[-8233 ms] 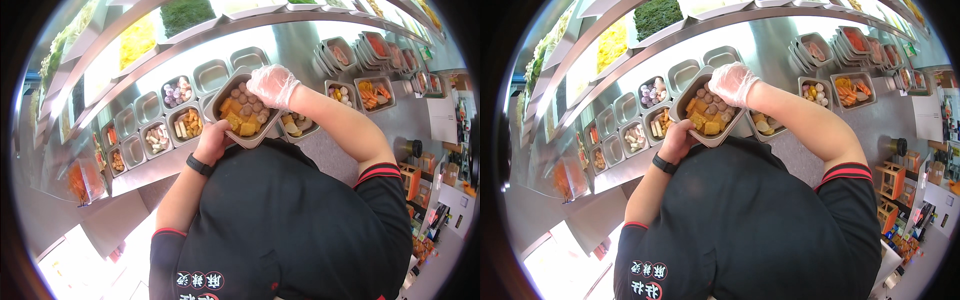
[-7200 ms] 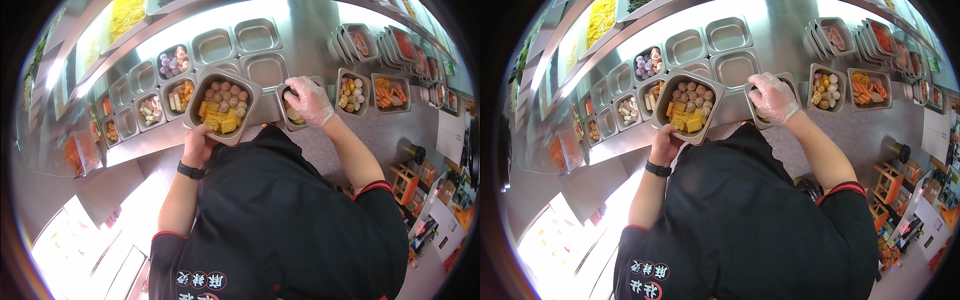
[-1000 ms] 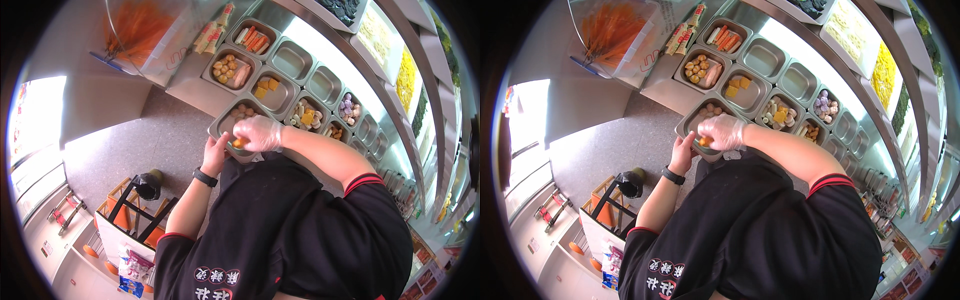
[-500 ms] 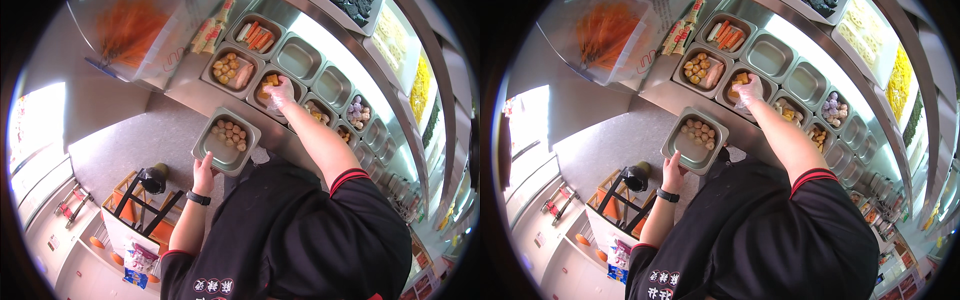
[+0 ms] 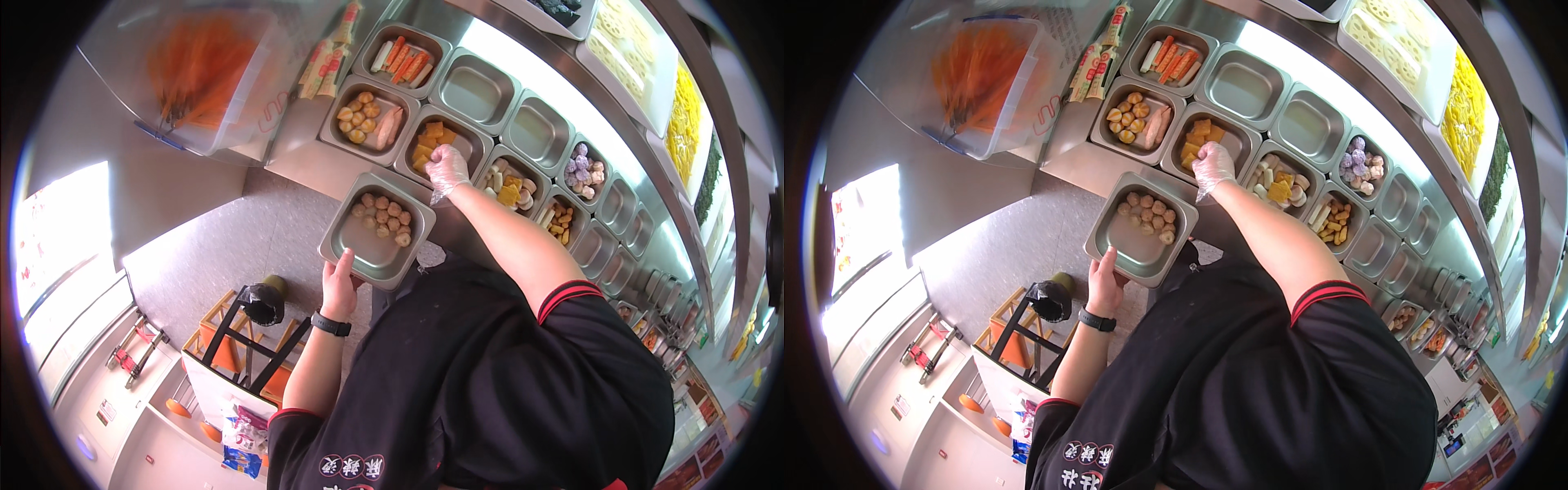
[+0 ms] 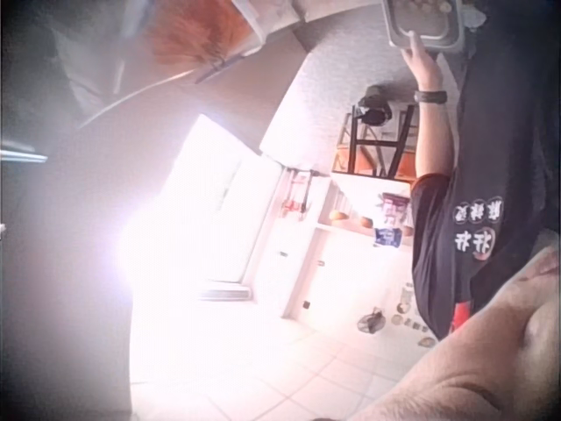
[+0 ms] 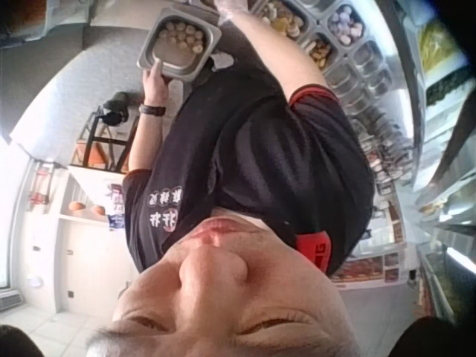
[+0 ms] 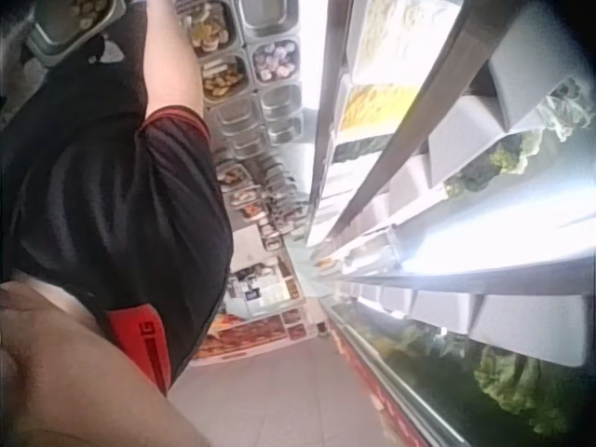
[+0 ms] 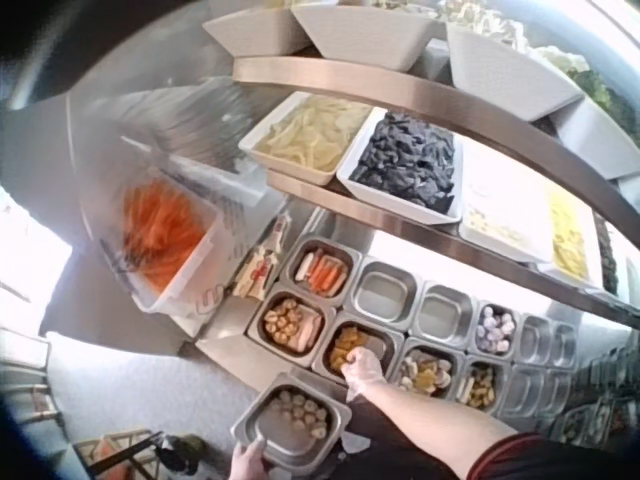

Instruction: The person assembles food trays by selecting various items from a refrigerated display case and placing them into metal trays. They handle items such as meatballs, sausages, and other processed foods, arranging them neatly in the trays. The person wears disposable gloves and moves between different sections of the display case to gather ingredients.

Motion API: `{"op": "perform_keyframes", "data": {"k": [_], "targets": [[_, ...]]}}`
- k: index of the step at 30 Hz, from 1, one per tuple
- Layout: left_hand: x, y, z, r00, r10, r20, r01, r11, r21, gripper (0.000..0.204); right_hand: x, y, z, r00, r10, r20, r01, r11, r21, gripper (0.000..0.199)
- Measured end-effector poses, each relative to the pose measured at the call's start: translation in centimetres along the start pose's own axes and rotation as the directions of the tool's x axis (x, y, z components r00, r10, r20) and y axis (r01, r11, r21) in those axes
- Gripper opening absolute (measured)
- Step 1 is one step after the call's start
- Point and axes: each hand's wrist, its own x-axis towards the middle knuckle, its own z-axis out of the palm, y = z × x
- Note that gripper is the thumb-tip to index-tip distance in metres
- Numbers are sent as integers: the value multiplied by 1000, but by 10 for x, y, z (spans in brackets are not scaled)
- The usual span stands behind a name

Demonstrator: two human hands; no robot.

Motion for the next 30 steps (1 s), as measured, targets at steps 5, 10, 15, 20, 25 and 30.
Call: {"op": "perform_keyframes", "data": {"k": [5, 10, 15, 20, 25, 30], "targets": [[-6, -3, -1, 999, 0, -32, -1, 1000, -28, 35, -2, -20, -6, 995, -95, -10, 95, 995, -29, 19], [-9, -8, -11, 1000, -1, -13, 1, 1000, -19, 37, 20, -36, -70, 847, -468, -251, 365, 856, -366, 18], [-10, -13, -12, 1000, -6, -8, 5, 1000, -30, 37, 45, -42, -94, 930, -355, -94, 253, 803, -539, 27], [-13, -14, -11, 999, -43, -19, 42, 999, -32, 36, 43, -35, -89, 944, -327, -38, 262, 815, -517, 30], [-19, -13, -10, 999, -22, -24, 21, 1000, -23, 36, 73, -38, -99, 901, -396, -178, 263, 824, -502, 36], [-27, -10, -11, 999, -13, -30, 13, 1000, -8, 37, 118, -52, -124, 921, -342, -188, 243, 879, -409, 39]]}}
